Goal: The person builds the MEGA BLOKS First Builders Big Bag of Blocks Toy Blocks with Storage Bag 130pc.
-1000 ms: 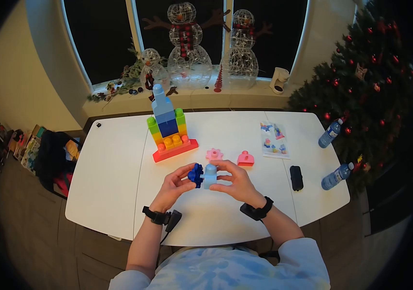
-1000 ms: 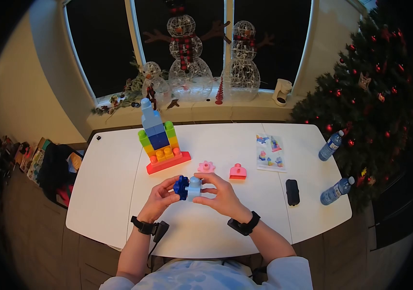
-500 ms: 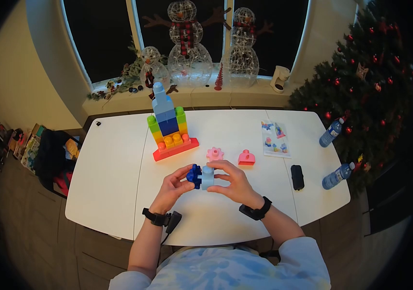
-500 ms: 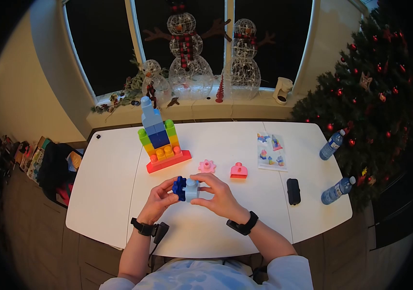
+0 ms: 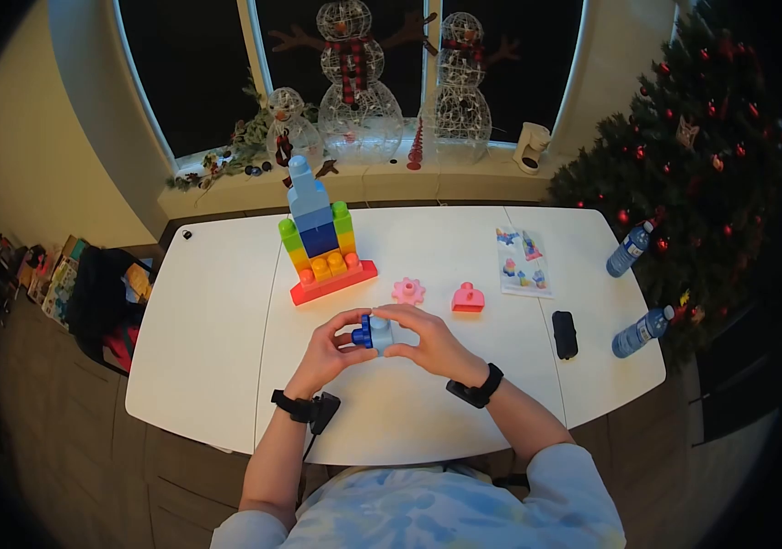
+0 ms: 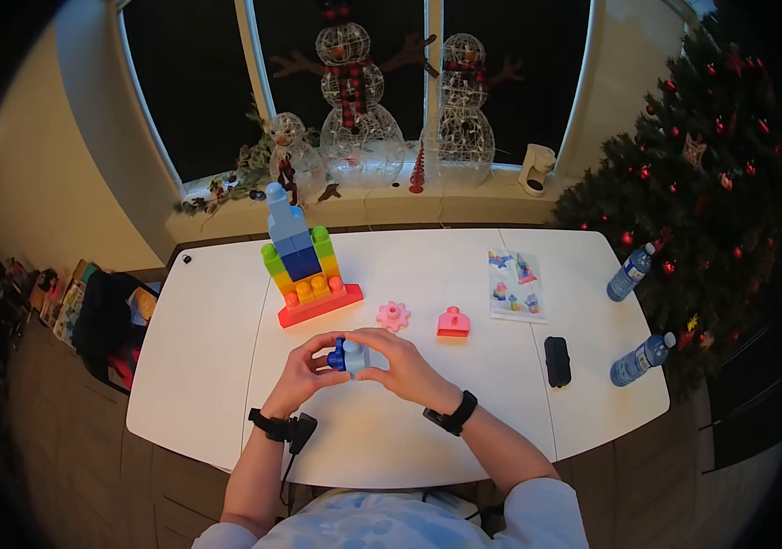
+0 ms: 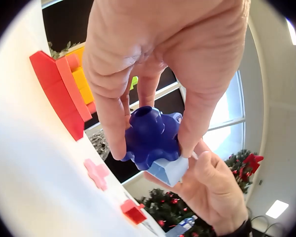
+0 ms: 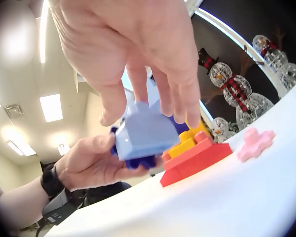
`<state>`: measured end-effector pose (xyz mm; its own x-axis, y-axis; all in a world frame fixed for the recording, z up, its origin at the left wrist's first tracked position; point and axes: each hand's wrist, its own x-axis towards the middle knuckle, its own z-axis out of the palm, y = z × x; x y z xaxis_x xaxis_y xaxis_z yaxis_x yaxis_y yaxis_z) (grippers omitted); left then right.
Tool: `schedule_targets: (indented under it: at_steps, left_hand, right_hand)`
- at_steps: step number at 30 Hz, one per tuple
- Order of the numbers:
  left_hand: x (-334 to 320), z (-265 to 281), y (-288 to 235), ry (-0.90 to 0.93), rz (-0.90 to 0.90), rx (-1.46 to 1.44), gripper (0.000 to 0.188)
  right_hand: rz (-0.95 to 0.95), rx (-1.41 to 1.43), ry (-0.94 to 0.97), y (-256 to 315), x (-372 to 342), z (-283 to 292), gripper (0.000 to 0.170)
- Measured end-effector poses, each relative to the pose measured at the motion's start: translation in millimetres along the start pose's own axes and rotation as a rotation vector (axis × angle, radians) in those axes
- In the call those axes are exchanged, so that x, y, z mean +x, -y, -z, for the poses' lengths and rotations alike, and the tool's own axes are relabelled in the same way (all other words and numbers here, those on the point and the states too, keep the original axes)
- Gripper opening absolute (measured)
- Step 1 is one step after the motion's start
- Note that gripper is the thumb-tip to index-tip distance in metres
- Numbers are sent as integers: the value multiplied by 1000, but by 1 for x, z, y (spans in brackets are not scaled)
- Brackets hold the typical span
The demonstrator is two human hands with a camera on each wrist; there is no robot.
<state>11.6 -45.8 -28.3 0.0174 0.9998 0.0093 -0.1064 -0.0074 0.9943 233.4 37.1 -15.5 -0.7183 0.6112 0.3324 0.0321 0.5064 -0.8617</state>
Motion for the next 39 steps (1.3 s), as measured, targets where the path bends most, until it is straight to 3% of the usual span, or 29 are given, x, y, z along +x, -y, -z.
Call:
schedule_targets:
  at_steps: [2,3,5,6,8,13,15,16,18,22,25,28,32,34,38,39]
  left_hand:
    - [9,7,0,-97,-19,252,62]
    - [15,15,7,-97,-21,255,62]
    - [26,35,24,-282,-60,425,57]
    - [28,41,29,-315,-48,461,56]
    - [31,50,40,-339,-52,571,58]
    - [31,46,37,-329,52,703,65]
    - [29,31,29,-408,-58,1083,70]
    - [33,22,23,-408,-58,1083,70]
    - [48,1,12,-420,-319,1168,77]
    - [87,-39,25,-218,-422,1038,77]
    - [116,-61,47,-110,-361,1059,74]
    - [134,-71,59,-103,-126,1235,58]
    - [150,-61,71,-37,-63,1227,49]
    - [145,-59,68,-116,-130,1018,41]
    - [126,-57,56,-144,-200,928,44]
    - [123,-56,57,-112,-161,699,49]
  right_hand:
    - [76,-327,-57,-10,7,12,61]
    - [79,-326,-59,-13,9,22,61]
    - [-70,-483,-239,-20,8,48,59]
    - [-68,-483,-241,-27,6,61,59]
    - [-274,-653,-262,-46,-2,88,58]
    - [-375,-624,-169,-97,-31,131,59]
    - [-392,-614,-116,-101,-34,134,60]
    - [-431,-544,-106,-98,-33,134,62]
    - [-469,-475,-94,-97,-30,133,64]
    - [-543,-402,-107,-112,-22,140,63]
    - [-532,-369,-55,-134,-18,145,60]
    - [-511,-368,-7,-134,-18,143,56]
    - [-509,-323,-8,-125,-14,134,51]
    - [-509,-295,-12,-121,-15,124,52]
    - [-521,-241,-99,-97,-12,101,52]
    - [-492,-282,-121,-90,-10,96,53]
